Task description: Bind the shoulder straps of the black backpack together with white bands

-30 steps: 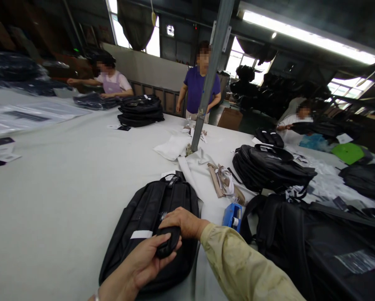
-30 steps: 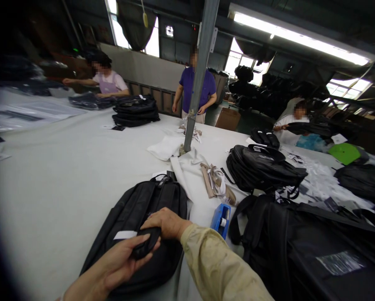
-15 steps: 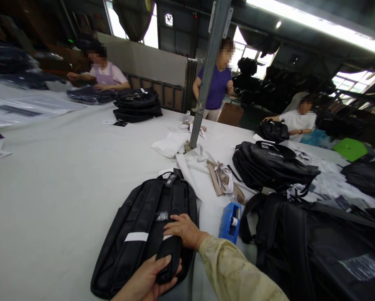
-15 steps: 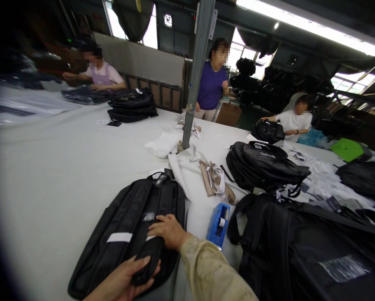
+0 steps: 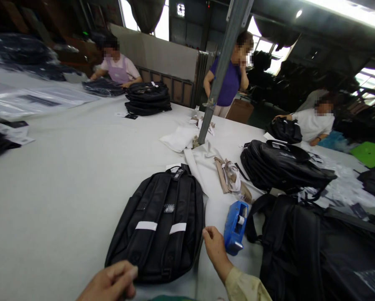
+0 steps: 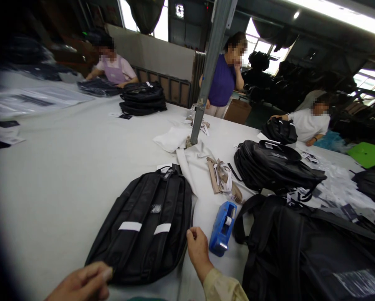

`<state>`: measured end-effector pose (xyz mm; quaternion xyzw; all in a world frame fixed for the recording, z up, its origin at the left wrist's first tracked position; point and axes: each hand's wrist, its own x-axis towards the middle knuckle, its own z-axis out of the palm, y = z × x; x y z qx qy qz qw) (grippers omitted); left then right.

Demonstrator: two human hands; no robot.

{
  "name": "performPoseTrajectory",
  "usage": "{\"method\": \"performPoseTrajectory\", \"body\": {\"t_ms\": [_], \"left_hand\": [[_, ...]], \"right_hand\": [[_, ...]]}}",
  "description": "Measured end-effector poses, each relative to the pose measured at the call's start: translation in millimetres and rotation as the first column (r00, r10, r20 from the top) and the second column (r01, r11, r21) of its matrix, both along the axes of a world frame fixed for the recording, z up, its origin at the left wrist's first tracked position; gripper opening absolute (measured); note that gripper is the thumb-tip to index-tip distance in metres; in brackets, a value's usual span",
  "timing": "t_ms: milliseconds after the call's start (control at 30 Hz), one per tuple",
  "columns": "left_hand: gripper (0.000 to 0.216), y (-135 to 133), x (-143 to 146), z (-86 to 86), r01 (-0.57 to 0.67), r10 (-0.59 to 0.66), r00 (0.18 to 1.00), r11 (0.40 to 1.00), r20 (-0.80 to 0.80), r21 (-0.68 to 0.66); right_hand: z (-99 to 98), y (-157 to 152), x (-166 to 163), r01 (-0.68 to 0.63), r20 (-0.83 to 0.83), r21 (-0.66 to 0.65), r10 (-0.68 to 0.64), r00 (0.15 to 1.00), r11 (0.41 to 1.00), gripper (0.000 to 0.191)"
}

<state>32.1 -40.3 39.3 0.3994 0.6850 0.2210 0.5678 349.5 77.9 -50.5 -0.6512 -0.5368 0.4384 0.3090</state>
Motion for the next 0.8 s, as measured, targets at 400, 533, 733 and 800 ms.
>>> {"method": "performPoseTrajectory", "body": {"t_ms": [400,533,733,800], "left_hand": [[0.037,-14,-23,-60.3,-0.461,0.472,0.881,0.87,-0.024,0.175],[0.044,-34,-26,-66.1,-0.623,0.634,0.724,0.77,0.272,-0.138],[0.058,-31,-22,-81.2,-0.583,0.788,0.416,0.614,0.455,-0.532],[0.054,-21,-12,-80.2,-0.586,0.792,0.362,0.603,0.491,-0.541]], "right_hand": [[16.6,-61,-47,-0.307,-0.025,-0.364,0.32,0.947,0.879,0.048],[10.5,-44,-19,-0.248,0.073,-0.132,0.259,0.963,0.96,0.048],[5.3,-5,0,0.065,-0.144,-0.271,-0.107,0.984,0.96,0.063],[-1.8,0,-6,-0.064,-0.346,-0.399,-0.085,0.934,0.915,0.064]]}}
